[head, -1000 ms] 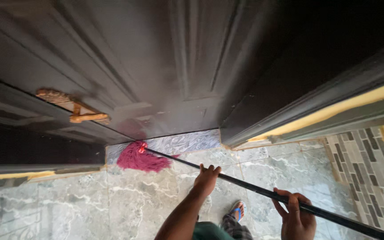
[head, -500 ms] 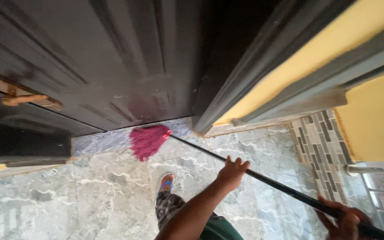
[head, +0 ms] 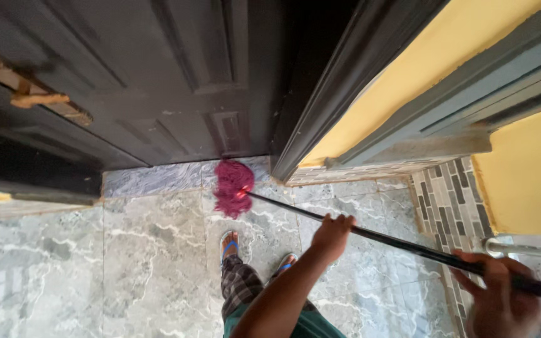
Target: The person mops a tiled floor using a mop, moving it across the surface and around a balcony area.
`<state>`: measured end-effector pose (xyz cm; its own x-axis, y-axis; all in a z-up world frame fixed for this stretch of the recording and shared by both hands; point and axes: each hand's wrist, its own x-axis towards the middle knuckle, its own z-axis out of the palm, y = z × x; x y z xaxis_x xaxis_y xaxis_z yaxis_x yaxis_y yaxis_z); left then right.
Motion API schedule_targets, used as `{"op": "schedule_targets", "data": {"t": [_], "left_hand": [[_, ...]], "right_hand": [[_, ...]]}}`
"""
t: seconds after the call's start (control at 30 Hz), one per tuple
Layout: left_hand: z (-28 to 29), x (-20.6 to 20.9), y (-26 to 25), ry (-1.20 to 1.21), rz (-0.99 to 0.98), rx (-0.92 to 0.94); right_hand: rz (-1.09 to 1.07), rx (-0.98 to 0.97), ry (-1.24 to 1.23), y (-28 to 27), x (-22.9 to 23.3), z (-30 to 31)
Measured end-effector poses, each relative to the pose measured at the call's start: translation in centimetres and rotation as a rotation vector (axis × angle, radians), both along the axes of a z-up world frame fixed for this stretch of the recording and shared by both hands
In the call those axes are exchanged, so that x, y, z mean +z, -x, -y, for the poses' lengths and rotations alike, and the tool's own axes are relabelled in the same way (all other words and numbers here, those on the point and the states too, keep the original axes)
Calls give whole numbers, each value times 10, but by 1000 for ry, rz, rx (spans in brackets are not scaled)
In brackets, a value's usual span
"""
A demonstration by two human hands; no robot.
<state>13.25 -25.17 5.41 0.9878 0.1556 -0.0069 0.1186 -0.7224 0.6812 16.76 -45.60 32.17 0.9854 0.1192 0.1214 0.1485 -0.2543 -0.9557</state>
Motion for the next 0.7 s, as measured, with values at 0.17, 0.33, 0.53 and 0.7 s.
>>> {"op": "schedule_targets", "data": {"t": [0.17,0.33,0.53,0.7], "left_hand": [[-26,-84,58,-4,-101,83],[-77,-136,130,-103,-275,236],[-73,-153,155,-128,-184,196],[-6,-122,100,-134,-148,104]], "right_hand": [[-204,147,-239,17,-59,-27],[-485,263,-257,59,-114,-61],[-493,256,-309,59,-165,-33],[-271,147,-147,5,-136,21]]}}
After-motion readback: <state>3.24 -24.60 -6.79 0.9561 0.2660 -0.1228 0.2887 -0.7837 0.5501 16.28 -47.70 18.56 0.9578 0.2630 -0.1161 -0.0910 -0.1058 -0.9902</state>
